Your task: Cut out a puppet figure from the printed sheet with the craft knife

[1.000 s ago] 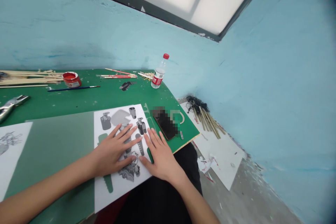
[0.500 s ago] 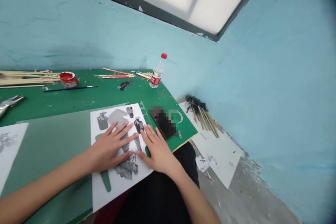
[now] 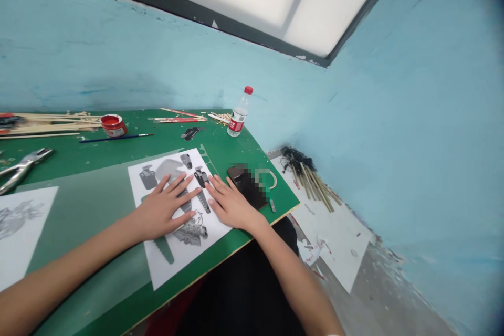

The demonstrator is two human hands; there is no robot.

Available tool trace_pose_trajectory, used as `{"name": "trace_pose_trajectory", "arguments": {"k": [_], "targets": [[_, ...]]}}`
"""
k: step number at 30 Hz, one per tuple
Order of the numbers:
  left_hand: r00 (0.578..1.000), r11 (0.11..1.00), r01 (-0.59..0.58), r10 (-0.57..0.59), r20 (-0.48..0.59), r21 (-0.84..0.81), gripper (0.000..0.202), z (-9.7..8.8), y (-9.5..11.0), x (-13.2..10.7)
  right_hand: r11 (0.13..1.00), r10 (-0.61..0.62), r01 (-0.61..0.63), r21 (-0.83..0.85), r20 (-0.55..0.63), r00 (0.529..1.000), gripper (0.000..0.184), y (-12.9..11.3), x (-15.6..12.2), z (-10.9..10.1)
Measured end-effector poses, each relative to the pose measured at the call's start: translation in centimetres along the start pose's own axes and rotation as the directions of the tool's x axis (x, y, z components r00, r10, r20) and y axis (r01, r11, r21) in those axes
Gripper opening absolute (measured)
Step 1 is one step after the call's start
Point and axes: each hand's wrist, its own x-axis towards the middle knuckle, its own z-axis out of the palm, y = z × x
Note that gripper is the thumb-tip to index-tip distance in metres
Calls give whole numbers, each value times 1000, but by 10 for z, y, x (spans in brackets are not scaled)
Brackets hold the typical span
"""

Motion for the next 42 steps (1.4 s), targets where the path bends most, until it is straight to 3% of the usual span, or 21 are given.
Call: {"name": "trace_pose_trajectory", "arguments": {"k": [5, 10, 15, 18, 29, 33, 35, 38, 42], "targets": [[1000, 1000, 13, -13, 23, 12, 67, -2, 1, 0, 997, -19, 26, 75, -97, 995, 51, 8, -6, -6], [999, 1000, 29, -30, 41, 9, 67, -3, 2, 1, 991, 9, 18, 131, -200, 980, 49, 3, -48, -15], [999, 999, 31, -32, 43, 4, 68, -2, 2, 0, 992, -121, 117, -41, -137, 983, 47, -18, -92, 3], [999, 1000, 5, -6, 54, 18, 68, -2, 4, -1, 985, -120, 103, -135, -127, 985, 51, -28, -107, 16], [998, 994, -63, 61, 24, 90, 74, 0, 15, -4, 995, -58, 23, -100, -366, 929, 48, -45, -142, 32], [996, 991, -79, 82, -23, 108, 84, 0, 21, -4, 999, -44, 34, -31, -474, 879, 44, -45, -140, 31], [997, 991, -62, 68, -43, 118, 91, -1, 25, -4, 999, -42, 45, -4, -481, 876, 43, -44, -129, 24], [997, 990, 19, -9, -70, 138, 102, 0, 30, -5, 999, -33, 39, 8, -390, 920, 43, -37, -99, 12], [992, 981, 117, -107, -67, 158, 101, 3, 32, -7, 1000, -7, 9, 11, -219, 976, 53, -21, -56, 4]]}}
